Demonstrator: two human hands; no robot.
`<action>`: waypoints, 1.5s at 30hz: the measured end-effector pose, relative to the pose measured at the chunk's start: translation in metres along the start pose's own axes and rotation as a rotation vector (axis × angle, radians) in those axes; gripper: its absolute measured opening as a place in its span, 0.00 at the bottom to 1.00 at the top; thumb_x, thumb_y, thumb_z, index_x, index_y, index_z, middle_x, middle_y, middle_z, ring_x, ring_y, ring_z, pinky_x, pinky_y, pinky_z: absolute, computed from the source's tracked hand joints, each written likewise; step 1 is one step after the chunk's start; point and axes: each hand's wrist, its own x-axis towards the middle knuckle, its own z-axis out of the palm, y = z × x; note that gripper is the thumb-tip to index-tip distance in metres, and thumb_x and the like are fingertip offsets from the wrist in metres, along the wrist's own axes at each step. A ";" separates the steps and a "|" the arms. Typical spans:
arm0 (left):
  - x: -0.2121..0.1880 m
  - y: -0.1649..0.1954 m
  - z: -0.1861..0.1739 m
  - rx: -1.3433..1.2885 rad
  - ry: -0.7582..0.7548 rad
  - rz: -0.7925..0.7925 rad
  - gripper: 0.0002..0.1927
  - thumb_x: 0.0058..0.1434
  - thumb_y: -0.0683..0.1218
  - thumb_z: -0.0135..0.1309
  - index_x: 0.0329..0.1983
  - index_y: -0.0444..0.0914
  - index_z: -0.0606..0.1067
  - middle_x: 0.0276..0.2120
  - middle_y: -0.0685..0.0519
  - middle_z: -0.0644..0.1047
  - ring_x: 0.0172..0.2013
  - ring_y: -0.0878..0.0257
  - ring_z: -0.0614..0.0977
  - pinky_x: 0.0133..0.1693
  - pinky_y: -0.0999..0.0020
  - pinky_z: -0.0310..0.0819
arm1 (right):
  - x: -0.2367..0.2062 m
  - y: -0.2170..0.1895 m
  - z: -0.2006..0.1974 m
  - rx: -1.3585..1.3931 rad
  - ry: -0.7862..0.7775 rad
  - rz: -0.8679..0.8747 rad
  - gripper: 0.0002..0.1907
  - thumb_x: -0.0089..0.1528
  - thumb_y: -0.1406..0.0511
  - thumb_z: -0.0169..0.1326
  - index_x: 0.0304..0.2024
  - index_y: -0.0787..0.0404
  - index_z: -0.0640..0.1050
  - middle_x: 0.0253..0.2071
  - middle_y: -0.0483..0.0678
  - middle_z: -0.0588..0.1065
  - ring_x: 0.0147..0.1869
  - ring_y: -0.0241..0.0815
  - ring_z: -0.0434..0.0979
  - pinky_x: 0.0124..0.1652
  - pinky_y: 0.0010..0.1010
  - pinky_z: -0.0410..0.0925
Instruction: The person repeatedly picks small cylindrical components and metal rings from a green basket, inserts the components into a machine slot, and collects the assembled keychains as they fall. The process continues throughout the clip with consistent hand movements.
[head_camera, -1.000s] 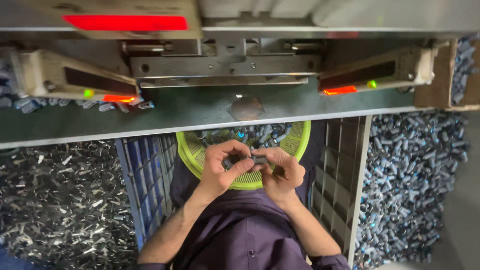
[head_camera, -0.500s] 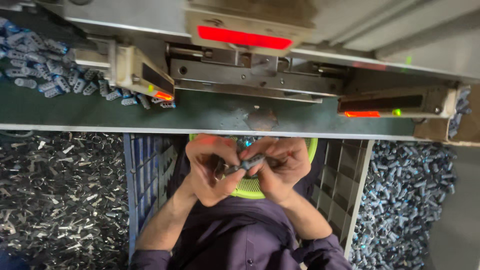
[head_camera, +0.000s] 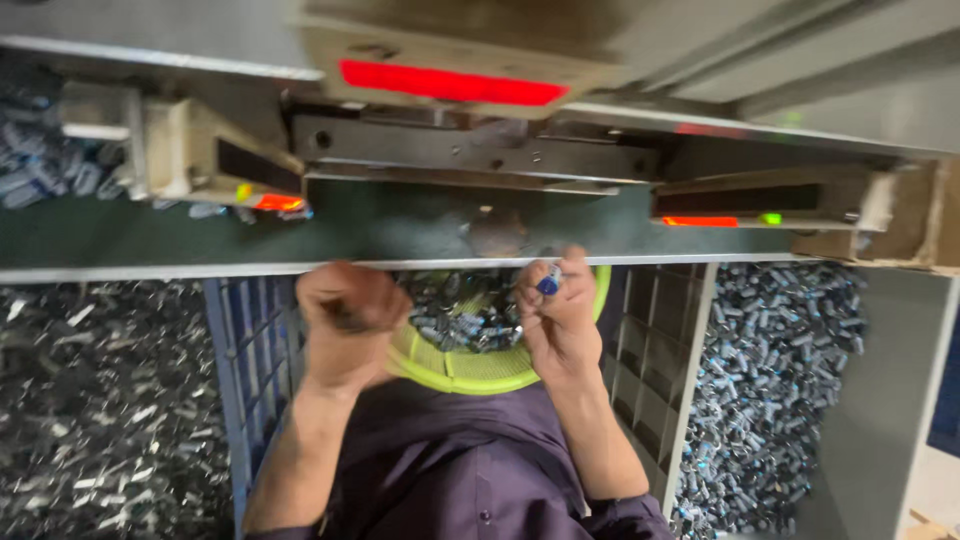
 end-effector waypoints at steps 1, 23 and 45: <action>0.007 0.003 0.001 -0.005 -0.018 -0.008 0.22 0.54 0.43 0.72 0.20 0.39 0.66 0.17 0.58 0.65 0.19 0.67 0.64 0.24 0.68 0.54 | 0.002 -0.005 0.002 0.143 0.017 0.111 0.24 0.58 0.83 0.55 0.51 0.58 0.68 0.40 0.51 0.74 0.40 0.40 0.74 0.39 0.26 0.69; 0.063 -0.011 -0.012 1.313 -0.356 0.460 0.26 0.55 0.48 0.68 0.15 0.38 0.62 0.15 0.47 0.65 0.17 0.49 0.69 0.23 0.59 0.60 | 0.111 -0.036 0.131 -1.497 -0.303 -1.117 0.17 0.58 0.86 0.53 0.42 0.65 0.76 0.43 0.53 0.79 0.47 0.51 0.82 0.44 0.34 0.75; -0.016 -0.003 0.020 1.083 -0.252 0.357 0.02 0.55 0.38 0.59 0.29 0.37 0.77 0.37 0.50 0.71 0.33 0.59 0.75 0.35 0.68 0.68 | -0.027 0.043 0.024 -1.131 -0.117 -0.377 0.07 0.60 0.78 0.54 0.38 0.66 0.76 0.41 0.53 0.81 0.44 0.38 0.81 0.47 0.28 0.74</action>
